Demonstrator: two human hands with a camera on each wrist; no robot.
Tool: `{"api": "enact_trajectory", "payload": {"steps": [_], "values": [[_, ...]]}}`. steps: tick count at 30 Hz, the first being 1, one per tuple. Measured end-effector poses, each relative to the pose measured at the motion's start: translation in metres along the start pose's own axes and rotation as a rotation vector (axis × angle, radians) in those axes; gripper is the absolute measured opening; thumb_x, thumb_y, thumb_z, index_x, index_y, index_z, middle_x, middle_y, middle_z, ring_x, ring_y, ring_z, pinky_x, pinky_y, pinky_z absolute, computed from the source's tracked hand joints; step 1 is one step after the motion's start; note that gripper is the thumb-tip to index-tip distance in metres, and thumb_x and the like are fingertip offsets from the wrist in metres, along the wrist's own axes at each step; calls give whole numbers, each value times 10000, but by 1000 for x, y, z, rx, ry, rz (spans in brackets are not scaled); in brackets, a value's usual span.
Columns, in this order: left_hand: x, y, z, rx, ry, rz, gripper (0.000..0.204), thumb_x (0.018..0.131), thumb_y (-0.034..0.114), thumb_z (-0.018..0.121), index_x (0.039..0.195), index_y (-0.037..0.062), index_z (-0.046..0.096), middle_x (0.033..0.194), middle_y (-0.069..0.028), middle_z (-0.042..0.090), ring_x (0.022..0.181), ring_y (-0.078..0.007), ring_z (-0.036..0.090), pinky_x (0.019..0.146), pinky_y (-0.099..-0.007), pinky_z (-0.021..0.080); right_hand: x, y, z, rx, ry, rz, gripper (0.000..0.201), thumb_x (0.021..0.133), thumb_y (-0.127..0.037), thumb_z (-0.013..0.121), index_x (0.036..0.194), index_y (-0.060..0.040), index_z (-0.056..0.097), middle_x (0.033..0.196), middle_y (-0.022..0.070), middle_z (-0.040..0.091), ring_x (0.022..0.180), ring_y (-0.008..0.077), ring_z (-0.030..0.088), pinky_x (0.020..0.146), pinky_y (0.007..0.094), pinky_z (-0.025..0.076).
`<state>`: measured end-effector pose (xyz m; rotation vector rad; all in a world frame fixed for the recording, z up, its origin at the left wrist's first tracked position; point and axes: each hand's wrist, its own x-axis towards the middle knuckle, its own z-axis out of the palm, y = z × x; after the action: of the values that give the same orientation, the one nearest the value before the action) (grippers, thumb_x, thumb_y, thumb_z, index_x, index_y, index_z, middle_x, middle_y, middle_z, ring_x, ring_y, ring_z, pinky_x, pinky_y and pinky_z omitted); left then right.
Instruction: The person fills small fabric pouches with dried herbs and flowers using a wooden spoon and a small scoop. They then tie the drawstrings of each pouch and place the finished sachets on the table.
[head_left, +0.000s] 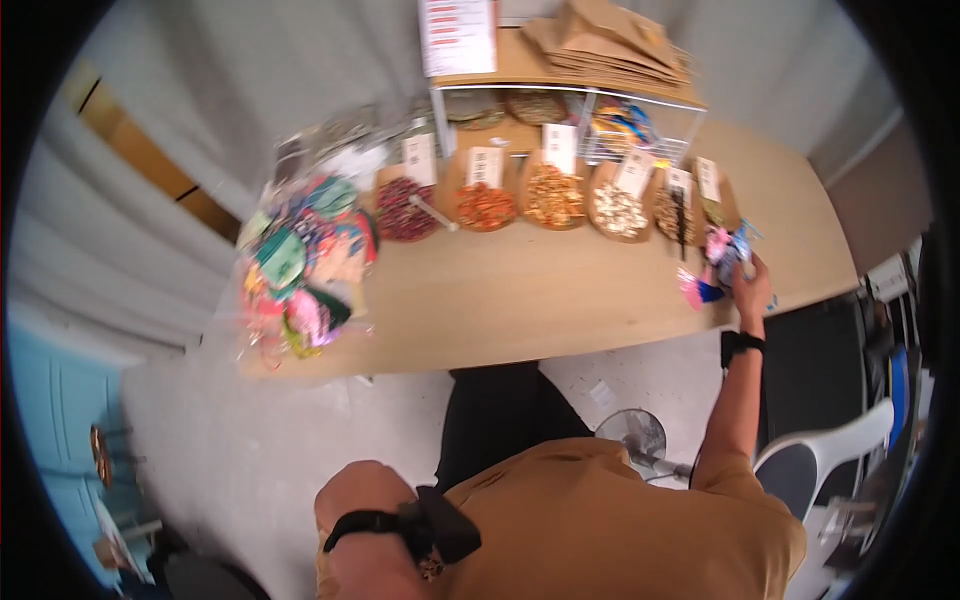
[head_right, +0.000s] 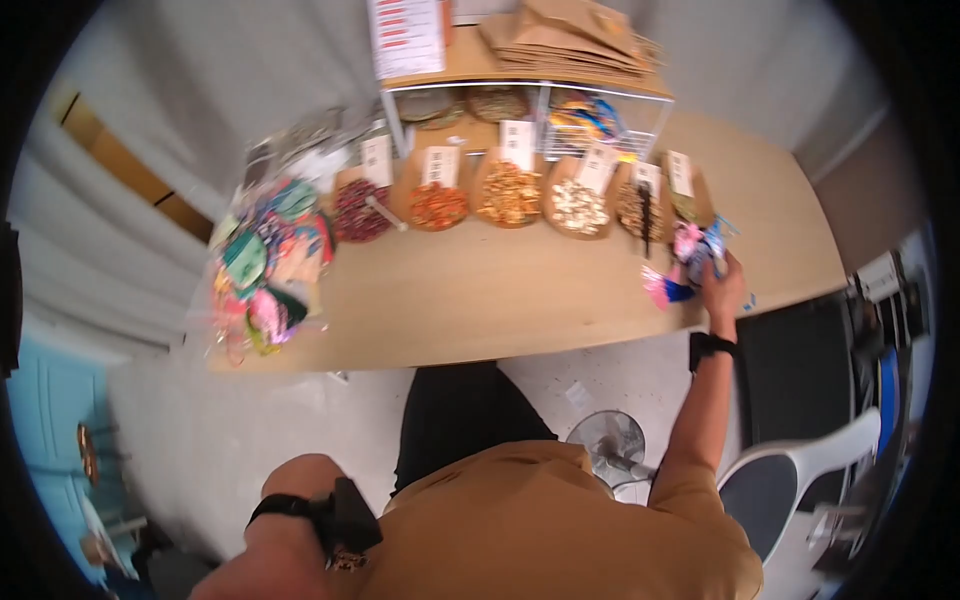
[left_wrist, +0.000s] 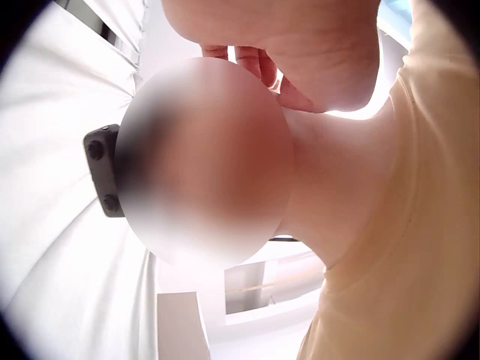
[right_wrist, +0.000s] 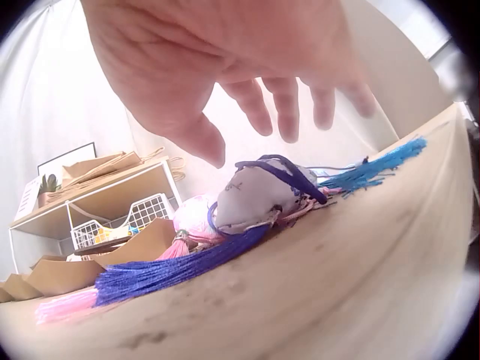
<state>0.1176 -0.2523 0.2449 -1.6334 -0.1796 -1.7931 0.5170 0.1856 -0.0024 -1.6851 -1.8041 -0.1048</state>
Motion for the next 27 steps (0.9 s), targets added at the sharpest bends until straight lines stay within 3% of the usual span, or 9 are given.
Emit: {"api": "enact_trajectory", "payload": {"steps": [4,7,9,11,13,16,17,21,27], "values": [[-45,11,-38,42,-85,-161,317,821,245,700,1102,139,597,1217,-41,459,1125,-227,433,949,-522,410,-11,0,0,12,30,-50,504,838,-278,685,1224,30,583,1213,229,601,1148,362,569,990,404,431],[-85,-8,-28,333,98,-357,149,762,137,677,794,142,532,946,-44,513,732,-233,506,635,-372,405,-23,-17,-8,17,45,-96,475,850,-249,673,1214,41,574,1216,232,586,1143,368,560,992,411,425],[-87,-13,-50,422,-296,-726,203,695,58,700,867,91,597,845,-107,565,664,-234,533,541,-333,414,-32,-32,-13,63,117,-146,404,869,-226,655,1170,36,595,1170,214,597,1104,359,570,975,408,432],[-116,-23,-53,488,-346,-907,201,705,22,669,879,51,571,890,-111,563,725,-249,524,638,-330,421,-44,-51,-14,135,142,-142,365,876,-220,650,1137,30,607,1127,201,609,1066,351,585,947,401,446],[-147,-29,-62,541,-343,-1048,219,700,-35,663,878,47,563,862,-121,580,710,-227,523,639,-311,437,-65,-94,-15,172,191,-215,246,878,-184,653,1018,16,626,957,153,639,898,271,622,805,367,486],[-186,-28,-82,651,-375,-1182,213,705,-56,658,873,25,556,869,-109,581,704,-206,532,641,-305,448,-103,-157,-15,377,-34,-298,143,880,-145,651,933,-13,643,702,47,552,637,141,515,607,282,437],[-193,-28,-90,686,-385,-1199,214,706,-51,664,874,24,556,865,-103,582,704,-201,536,638,-301,448,-116,-176,-12,400,-60,-404,116,880,-134,650,909,-22,646,631,11,500,569,106,459,547,253,403],[-210,-38,-123,852,-410,-1214,212,714,-38,673,882,24,558,844,-89,580,705,-190,549,634,-294,451,-171,-233,2,724,-344,-343,56,848,-67,669,841,-35,623,574,-7,409,499,62,377,447,233,319],[-201,-107,-193,1178,-562,-1054,218,742,46,694,933,15,593,895,-120,613,780,-259,591,704,-353,482,-184,-253,6,700,-298,-444,103,813,-33,685,743,-34,610,567,55,474,441,135,426,431,273,351]]}}
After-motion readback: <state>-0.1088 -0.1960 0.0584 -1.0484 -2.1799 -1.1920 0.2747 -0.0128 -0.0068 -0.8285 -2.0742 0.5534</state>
